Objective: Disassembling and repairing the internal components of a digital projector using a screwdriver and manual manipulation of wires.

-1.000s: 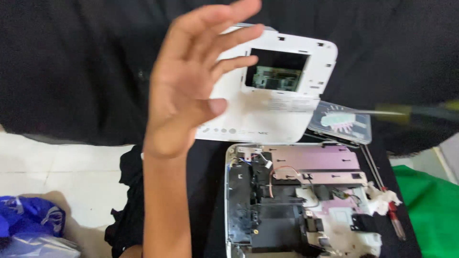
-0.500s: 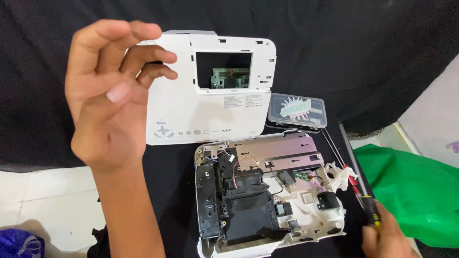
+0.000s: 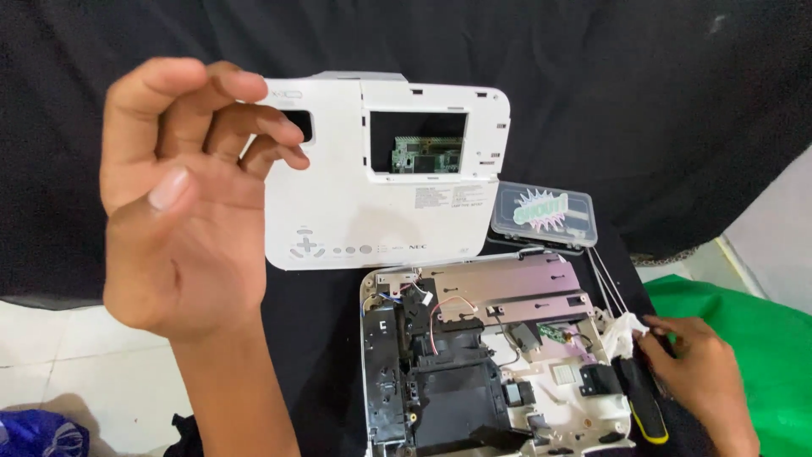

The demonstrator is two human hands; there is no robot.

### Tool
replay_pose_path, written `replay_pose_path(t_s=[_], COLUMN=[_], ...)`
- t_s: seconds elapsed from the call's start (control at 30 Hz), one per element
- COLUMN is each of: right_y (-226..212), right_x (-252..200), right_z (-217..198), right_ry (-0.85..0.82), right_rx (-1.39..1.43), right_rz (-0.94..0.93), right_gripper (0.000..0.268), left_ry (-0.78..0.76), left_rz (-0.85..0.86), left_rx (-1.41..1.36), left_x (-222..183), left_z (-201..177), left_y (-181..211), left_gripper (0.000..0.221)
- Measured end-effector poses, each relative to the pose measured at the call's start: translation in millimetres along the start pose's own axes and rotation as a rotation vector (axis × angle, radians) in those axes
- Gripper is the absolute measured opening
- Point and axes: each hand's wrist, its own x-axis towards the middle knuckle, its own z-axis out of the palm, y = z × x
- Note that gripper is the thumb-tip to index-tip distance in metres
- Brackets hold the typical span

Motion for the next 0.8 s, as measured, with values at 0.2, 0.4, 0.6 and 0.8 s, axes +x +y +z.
replay_pose_path(t_s=[0.2, 0.4, 0.6, 0.8], right_y=[36, 11, -21, -53], right_x=[15, 1, 1, -6], right_z=[32, 25, 15, -4], right_ry=[-0.059, -0.045, -0.104, -0.181], right_rx=[0.136, 0.176, 0.022, 0.001], right_rz=[0.034, 0.042, 0.139, 0.301], right_gripper=[0.023, 0.029, 0.018, 0.026], left_ry=[0.039, 0.032, 0.012, -0.016], left_rz=[0.025, 0.008, -0.008, -0.048], left_rx=[-0.005, -0.009, 0.030, 0.064], left_x=[0, 1, 1, -2], left_z=[-3, 1, 10, 21], left_y=[3, -3, -4, -4], left_gripper=[0.054, 0.054, 0.053, 0.055])
